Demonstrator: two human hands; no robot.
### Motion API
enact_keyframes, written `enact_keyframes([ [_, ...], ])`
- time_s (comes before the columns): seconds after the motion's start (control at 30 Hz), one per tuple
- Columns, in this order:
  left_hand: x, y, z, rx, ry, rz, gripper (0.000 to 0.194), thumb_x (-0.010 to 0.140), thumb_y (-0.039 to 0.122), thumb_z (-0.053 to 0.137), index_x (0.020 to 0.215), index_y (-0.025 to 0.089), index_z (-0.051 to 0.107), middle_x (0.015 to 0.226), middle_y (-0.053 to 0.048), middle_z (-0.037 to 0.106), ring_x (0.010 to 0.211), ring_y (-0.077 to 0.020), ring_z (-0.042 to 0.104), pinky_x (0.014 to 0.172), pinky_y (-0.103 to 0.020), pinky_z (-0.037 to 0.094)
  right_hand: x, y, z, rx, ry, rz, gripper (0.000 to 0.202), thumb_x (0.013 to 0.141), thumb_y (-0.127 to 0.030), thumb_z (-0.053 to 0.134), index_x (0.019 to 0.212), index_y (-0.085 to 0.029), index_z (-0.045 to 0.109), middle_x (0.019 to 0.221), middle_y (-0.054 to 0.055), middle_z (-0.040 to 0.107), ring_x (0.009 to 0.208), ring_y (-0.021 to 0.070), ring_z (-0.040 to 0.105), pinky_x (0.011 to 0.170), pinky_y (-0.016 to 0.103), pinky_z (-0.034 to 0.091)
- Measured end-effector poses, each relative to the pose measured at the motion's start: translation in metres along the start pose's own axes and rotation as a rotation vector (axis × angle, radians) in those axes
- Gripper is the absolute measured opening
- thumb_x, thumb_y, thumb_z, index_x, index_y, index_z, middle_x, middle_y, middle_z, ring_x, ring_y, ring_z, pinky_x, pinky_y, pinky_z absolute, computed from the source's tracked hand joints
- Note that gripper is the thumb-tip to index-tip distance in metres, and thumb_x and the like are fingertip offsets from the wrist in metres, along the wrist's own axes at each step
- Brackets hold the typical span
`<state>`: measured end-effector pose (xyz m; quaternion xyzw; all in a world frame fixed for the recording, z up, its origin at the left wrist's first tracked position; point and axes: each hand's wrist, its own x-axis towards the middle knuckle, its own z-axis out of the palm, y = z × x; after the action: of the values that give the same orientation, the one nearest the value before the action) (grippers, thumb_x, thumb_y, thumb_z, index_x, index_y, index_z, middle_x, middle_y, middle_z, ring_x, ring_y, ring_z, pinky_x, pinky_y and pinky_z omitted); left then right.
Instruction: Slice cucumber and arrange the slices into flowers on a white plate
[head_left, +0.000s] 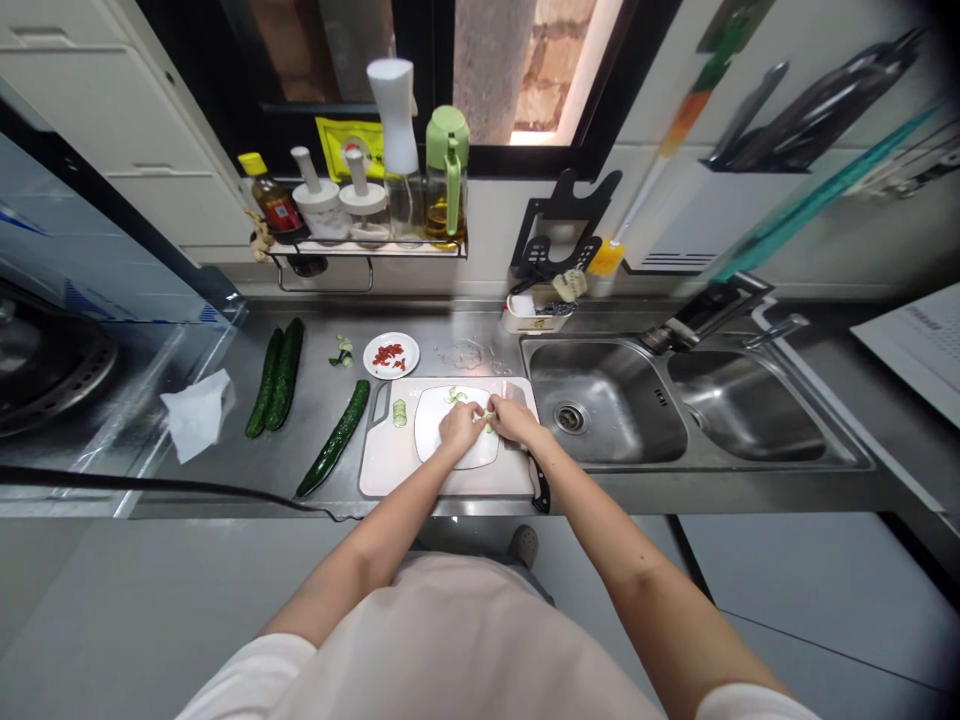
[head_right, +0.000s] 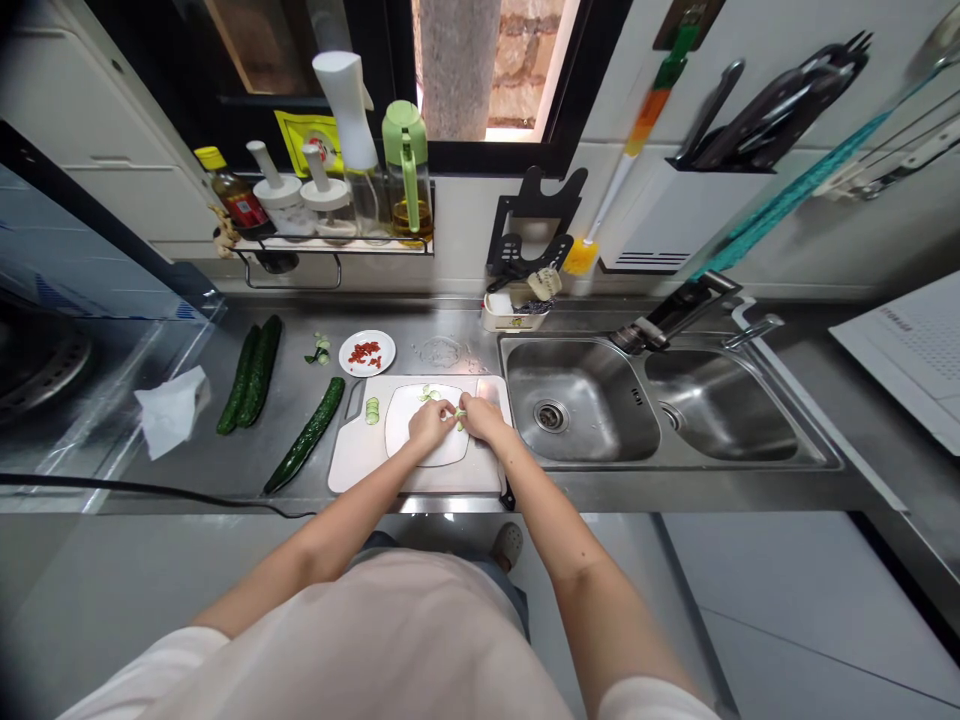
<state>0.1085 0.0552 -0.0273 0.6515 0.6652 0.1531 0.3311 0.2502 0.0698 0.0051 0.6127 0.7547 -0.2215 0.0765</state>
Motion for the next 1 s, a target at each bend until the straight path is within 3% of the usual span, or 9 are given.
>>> enact_keyframes([
  [1.0, -0.001, -0.002, -0.006, 0.102, -0.029, -0.023, 0.017, 0.085, 0.037, 0.06, 0.098, 0.03, 0.067, 0.1, -0.001, 0.061, 0.092, -0.0168, 0.058, 0.075, -0.026, 0.043, -0.003, -0.011, 0.01, 0.077, 0.057, 0.081, 0.028, 0.089, -0.028, 0.053, 0.116, -0.021, 0.051, 0.114, 0.011, 0.064, 0.099, 0.0229, 0.06, 0.073, 0.027, 0.038],
])
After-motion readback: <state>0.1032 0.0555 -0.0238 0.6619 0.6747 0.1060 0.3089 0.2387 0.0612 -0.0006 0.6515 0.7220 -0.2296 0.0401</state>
